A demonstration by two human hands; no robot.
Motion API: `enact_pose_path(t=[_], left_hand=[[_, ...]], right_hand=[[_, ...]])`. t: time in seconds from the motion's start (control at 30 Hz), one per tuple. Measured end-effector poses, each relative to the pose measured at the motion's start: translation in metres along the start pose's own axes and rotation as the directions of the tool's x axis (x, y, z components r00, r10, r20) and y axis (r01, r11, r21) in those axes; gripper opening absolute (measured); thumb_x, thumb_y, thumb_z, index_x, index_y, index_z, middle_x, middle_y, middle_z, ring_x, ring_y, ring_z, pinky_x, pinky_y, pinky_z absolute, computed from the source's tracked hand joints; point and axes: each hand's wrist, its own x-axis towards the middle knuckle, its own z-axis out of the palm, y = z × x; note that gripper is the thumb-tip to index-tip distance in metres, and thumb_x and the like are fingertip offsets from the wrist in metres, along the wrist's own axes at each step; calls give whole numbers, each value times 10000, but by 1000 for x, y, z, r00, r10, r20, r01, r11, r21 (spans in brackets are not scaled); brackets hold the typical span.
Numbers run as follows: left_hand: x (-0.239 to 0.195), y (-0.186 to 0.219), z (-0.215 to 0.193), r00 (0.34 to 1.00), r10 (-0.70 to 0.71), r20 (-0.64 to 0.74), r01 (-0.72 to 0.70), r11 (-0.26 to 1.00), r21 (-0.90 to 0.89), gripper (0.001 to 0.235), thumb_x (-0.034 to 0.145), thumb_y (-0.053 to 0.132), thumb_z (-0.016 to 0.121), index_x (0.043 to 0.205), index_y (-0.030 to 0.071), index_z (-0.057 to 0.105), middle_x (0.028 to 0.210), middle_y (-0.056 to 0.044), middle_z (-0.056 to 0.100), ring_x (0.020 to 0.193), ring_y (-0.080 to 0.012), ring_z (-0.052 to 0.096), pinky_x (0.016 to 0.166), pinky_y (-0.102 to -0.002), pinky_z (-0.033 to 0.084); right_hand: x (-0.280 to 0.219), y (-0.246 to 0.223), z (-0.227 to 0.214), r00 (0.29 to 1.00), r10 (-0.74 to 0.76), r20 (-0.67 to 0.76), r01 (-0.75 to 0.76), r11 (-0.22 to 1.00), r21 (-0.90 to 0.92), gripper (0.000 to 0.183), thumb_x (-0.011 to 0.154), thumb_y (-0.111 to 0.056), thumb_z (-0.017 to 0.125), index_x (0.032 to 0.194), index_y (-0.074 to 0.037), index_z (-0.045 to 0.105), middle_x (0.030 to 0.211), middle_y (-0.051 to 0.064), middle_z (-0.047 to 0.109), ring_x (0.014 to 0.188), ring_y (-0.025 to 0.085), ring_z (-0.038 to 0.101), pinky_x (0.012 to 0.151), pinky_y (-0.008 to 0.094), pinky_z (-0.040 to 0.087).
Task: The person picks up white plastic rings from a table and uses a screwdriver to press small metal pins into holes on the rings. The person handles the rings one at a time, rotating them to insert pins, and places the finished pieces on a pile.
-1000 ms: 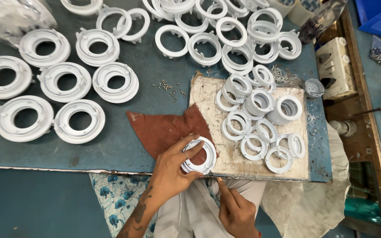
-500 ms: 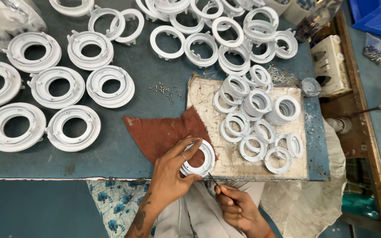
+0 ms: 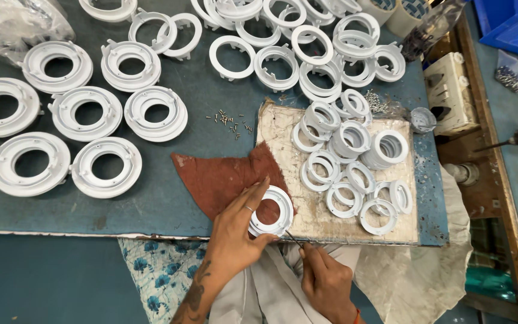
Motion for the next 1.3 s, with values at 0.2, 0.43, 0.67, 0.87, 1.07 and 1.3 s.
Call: enact_pose_path(t=[0.2,0.43,0.67,0.87,1.07,1.3], left_hand=[[3,-2,-2,1000,16,-11,-16,999,-40,977,553,115,904,1441,83,497,1460,-162,580,1339,-390,545,1084,-452,470],[6,-6,-6,1000,23,1,-23,998,-51,902,572,154,925,1384,97,537,1407,-167,611,1311,-394,576,1059,-450,496],[4,-5,-1,997,60,-47,-59,998,22,882,574,176,932,1370,118,557,1413,-166,616,1316,-380,574,1052,-450,494],[-2,-8,3,997,65,-44,-63,997,43,951,609,206,926,1449,112,491,1433,-162,577,1331,-367,543,1069,-451,468],[-10,-6,2,962,244,-121,-234,968,90,907,660,172,908,1468,111,503,1480,-151,575,1408,-377,513,1157,-479,432],[-16,15,-1,944,313,-102,-307,949,74,917,670,182,922,1472,83,488,1469,-162,572,1394,-380,528,1135,-472,452]], right_hand=[[-13,36,9,732,424,533,-675,557,484,250,1011,-157,652,889,46,734,584,21,530,479,90,427,432,291,324],[-24,77,25,252,-143,957,-789,-604,118,313,1067,-236,465,861,-21,561,582,-38,379,376,24,257,319,196,205],[-14,59,24,376,69,924,-842,-391,371,370,1063,-273,495,844,4,607,569,-14,433,377,48,285,331,212,230],[-8,16,6,944,250,213,-317,865,390,193,975,-183,639,940,-19,735,586,63,641,446,109,504,421,286,391],[-3,3,-15,973,227,-33,-210,938,276,98,903,-91,708,976,-37,743,640,50,629,435,96,498,429,277,387],[24,-6,-35,986,148,-72,-116,936,334,356,778,-28,796,1132,-46,754,1016,51,675,423,71,411,407,258,328]])
